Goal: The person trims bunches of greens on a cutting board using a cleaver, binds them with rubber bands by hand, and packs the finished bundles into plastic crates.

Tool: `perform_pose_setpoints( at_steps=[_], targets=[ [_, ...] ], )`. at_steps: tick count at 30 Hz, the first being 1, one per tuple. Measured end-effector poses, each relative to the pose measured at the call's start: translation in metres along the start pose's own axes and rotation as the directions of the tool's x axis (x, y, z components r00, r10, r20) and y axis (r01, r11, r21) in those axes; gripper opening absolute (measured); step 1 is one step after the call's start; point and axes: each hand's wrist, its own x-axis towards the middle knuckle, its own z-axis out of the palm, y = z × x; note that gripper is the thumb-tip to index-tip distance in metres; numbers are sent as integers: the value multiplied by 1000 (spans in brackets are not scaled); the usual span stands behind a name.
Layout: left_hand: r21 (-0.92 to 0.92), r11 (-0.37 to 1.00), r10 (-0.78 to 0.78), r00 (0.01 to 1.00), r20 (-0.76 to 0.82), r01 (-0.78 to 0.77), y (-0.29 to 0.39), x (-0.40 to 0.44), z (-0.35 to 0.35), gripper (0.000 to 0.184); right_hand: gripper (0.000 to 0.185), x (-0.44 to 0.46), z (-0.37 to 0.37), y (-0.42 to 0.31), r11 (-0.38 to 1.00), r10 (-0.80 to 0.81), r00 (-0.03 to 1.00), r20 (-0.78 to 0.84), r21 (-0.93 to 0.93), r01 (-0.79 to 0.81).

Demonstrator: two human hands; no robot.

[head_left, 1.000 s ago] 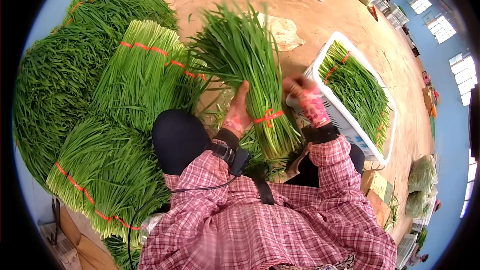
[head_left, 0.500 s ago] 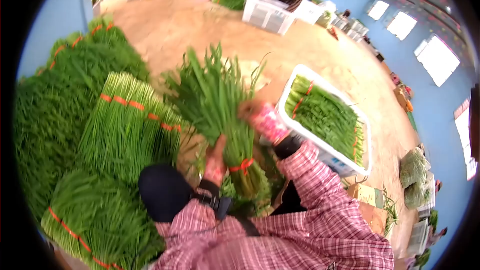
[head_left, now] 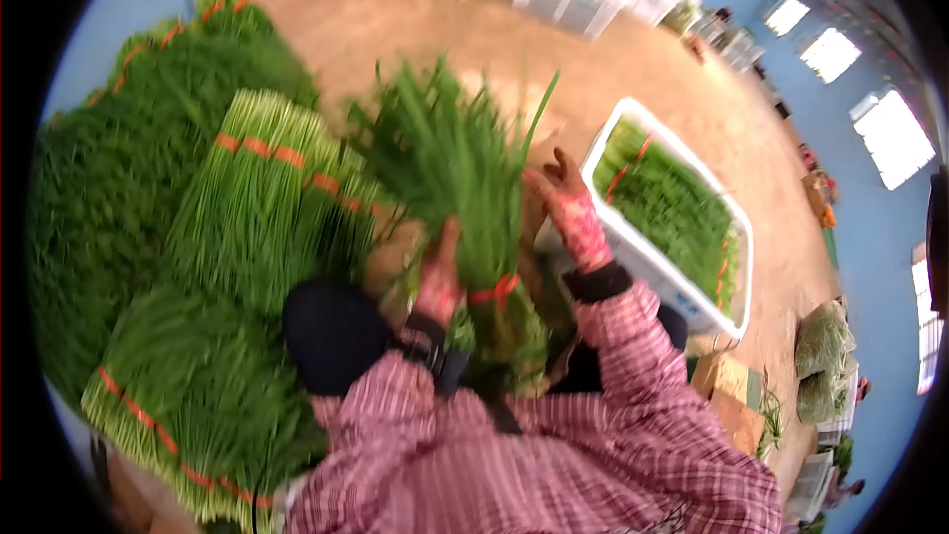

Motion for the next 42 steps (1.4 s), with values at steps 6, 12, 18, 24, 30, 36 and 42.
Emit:
perform_pose_setpoints(
  at_steps=[6,12,18,24,30,36,42],
  targets=[
    [-76,989,-129,989,-69,124,-17,16,-16,58,52,-12,24,49,850,285,876,390,321,-419],
    [109,994,-13,993,-114,25,-28,32,-24,54,50,-12,34,76,917,204,915,348,260,-304],
    [129,986,-91,990,-107,104,-15,23,-22,57,45,-13,28,58,780,311,867,390,416,-468],
    [73,995,-58,989,-139,69,-14,23,-13,69,47,-6,27,64,900,73,988,139,417,-126],
    [117,992,-30,987,-156,48,-20,24,-20,69,17,-19,37,32,906,-408,895,181,-44,422],
    [27,984,-166,966,-198,174,-26,39,-43,65,43,-23,54,-20,705,-334,803,494,-434,561],
    [222,971,-52,983,-177,92,-22,28,-29,70,30,-8,44,-5,966,-188,897,400,-91,242]
  ],
)
